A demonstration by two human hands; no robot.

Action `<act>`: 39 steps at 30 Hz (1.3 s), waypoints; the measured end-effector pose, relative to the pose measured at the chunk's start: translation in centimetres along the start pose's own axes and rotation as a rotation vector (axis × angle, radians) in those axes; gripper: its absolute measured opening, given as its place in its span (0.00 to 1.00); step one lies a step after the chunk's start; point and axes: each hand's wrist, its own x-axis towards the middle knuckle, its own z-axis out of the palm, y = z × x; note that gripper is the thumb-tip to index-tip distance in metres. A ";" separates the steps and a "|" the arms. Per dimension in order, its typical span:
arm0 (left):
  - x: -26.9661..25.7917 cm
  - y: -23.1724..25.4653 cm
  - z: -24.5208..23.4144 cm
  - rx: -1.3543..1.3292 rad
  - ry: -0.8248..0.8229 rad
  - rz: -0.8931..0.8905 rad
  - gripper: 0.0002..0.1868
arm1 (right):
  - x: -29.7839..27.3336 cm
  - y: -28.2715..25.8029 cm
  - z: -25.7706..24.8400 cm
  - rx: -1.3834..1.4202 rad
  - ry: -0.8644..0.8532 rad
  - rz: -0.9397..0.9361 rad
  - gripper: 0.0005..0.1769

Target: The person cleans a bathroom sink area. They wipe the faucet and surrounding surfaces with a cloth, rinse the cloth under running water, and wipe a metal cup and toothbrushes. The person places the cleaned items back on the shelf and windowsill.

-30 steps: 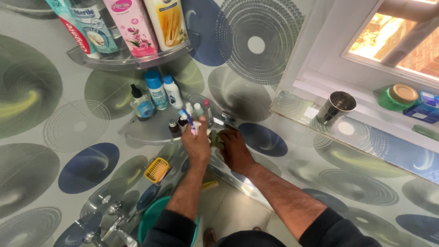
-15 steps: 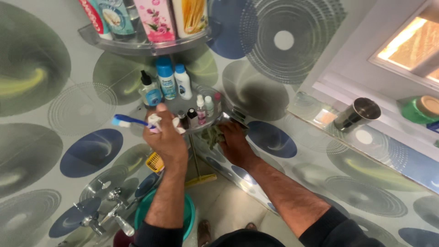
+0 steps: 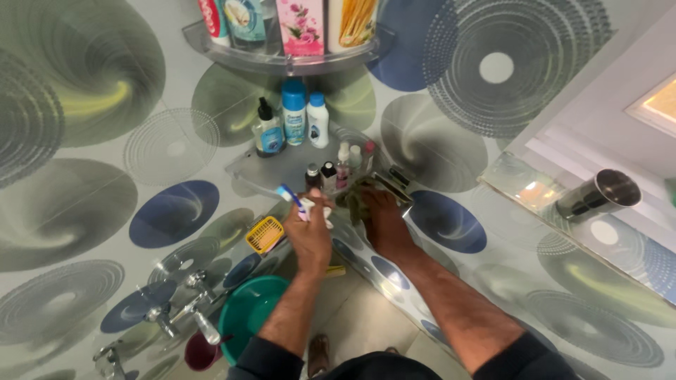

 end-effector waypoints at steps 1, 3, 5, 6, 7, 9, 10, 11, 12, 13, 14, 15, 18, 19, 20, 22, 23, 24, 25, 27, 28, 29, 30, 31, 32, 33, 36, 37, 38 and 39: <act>0.0 -0.2 0.6 0.014 -0.019 0.008 0.12 | -0.5 0.7 -0.3 0.015 -0.005 -0.015 0.27; -0.1 -0.4 1.6 0.043 -0.057 0.023 0.11 | -1.4 2.0 -1.2 -0.025 -0.036 -0.039 0.27; 0.2 -0.4 2.6 -0.043 -0.140 0.114 0.12 | -2.1 3.1 -1.8 -0.134 -0.087 -0.059 0.32; 0.5 -0.4 3.2 -0.087 -0.181 0.160 0.13 | -2.1 3.5 -1.8 -0.144 -0.099 -0.057 0.30; 0.7 -0.5 3.7 -0.081 -0.194 0.168 0.14 | -2.1 3.8 -1.5 -0.151 -0.118 -0.056 0.29; 0.9 -0.9 4.5 -0.067 -0.224 0.182 0.16 | -1.8 4.0 -0.6 -0.173 -0.149 -0.022 0.23; 0.7 -1.3 4.7 -0.051 -0.216 0.163 0.14 | -1.1 3.8 0.5 -0.188 -0.161 0.010 0.18; 0.9 -1.6 5.0 -0.036 -0.214 0.151 0.13 | -0.2 3.7 1.3 -0.204 -0.164 0.043 0.14; 1.1 -2.0 5.5 -0.021 -0.213 0.139 0.12 | 0.7 3.7 1.8 -0.188 -0.104 0.042 0.16; 1.2 -2.5 5.5 0.020 -0.216 0.118 0.11 | 1.1 3.4 2.4 -0.166 -0.043 0.048 0.18; 1.3 -3.1 5.5 0.061 -0.219 0.097 0.10 | 1.3 3.0 2.7 -0.146 0.018 0.054 0.20; 1.1 -3.7 5.7 0.098 -0.235 0.072 0.10 | 1.0 2.9 2.3 -0.145 -0.022 0.049 0.19; 0.8 -5.4 6.0 0.014 -0.236 -0.128 0.09 | -1.0 2.9 -1.1 -0.197 -0.149 0.044 0.20; 0.5 -5.9 6.2 0.057 -0.247 -0.103 0.09 | -1.8 2.7 -2.4 -0.238 -0.202 0.038 0.25; 0.1 -6.4 6.2 0.101 -0.257 -0.078 0.10 | -2.4 2.5 -3.6 -0.277 -0.255 0.033 0.29; 0.0 -7.1 5.5 0.109 -0.253 0.011 0.10 | -3.0 1.9 -5.3 -0.403 -0.297 -0.043 0.27; -0.3 -7.5 5.6 0.063 -0.249 0.068 0.10 | -3.2 1.6 -5.8 -0.470 -0.318 -0.083 0.26; -0.4 -7.8 5.6 0.017 -0.246 0.126 0.11 | -3.2 1.2 -5.8 -0.532 -0.300 -0.075 0.25; -0.4 -8.0 5.4 0.011 -0.238 0.125 0.13 | -3.3 0.6 -5.5 -0.589 -0.281 -0.067 0.24; -0.5 -8.3 4.7 0.002 -0.221 0.123 0.19 | -3.3 0.1 -4.7 -0.652 -0.308 0.002 0.22; -0.6 -8.3 4.3 0.045 -0.239 0.075 0.20 | -3.2 -0.1 -4.2 -0.658 -0.354 0.064 0.21; -0.7 -8.3 4.2 0.084 -0.247 0.027 0.21 | -3.1 0.0 -3.9 -0.667 -0.402 0.116 0.20; -0.8 -8.3 4.1 0.122 -0.256 -0.020 0.23 | -2.8 0.3 -3.7 -0.651 -0.348 0.145 0.20; -1.0 -8.1 3.6 0.158 -0.263 -0.077 0.24 | -2.5 0.6 -3.4 -0.627 -0.297 0.170 0.22; -1.1 -7.9 3.1 0.193 -0.270 -0.135 0.24 | -2.2 1.0 -3.2 -0.602 -0.246 0.195 0.23; -1.0 -7.8 3.1 0.219 -0.284 -0.190 0.25 | -1.7 1.5 -3.1 -0.548 -0.180 0.184 0.25; -1.0 -7.5 2.7 0.194 -0.276 -0.088 0.25 | -0.7 2.3 -3.0 -0.374 -0.004 0.187 0.29; -0.8 -7.3 2.6 0.189 -0.277 -0.008 0.25 | -0.4 2.3 -2.9 -0.312 0.052 0.212 0.29; -0.6 -7.1 2.6 0.185 -0.280 0.073 0.25 | -0.2 2.0 -2.8 -0.249 0.107 0.237 0.29; -0.4 -7.0 2.5 0.180 -0.282 0.153 0.25 | -0.3 1.6 -2.7 -0.198 0.100 0.216 0.30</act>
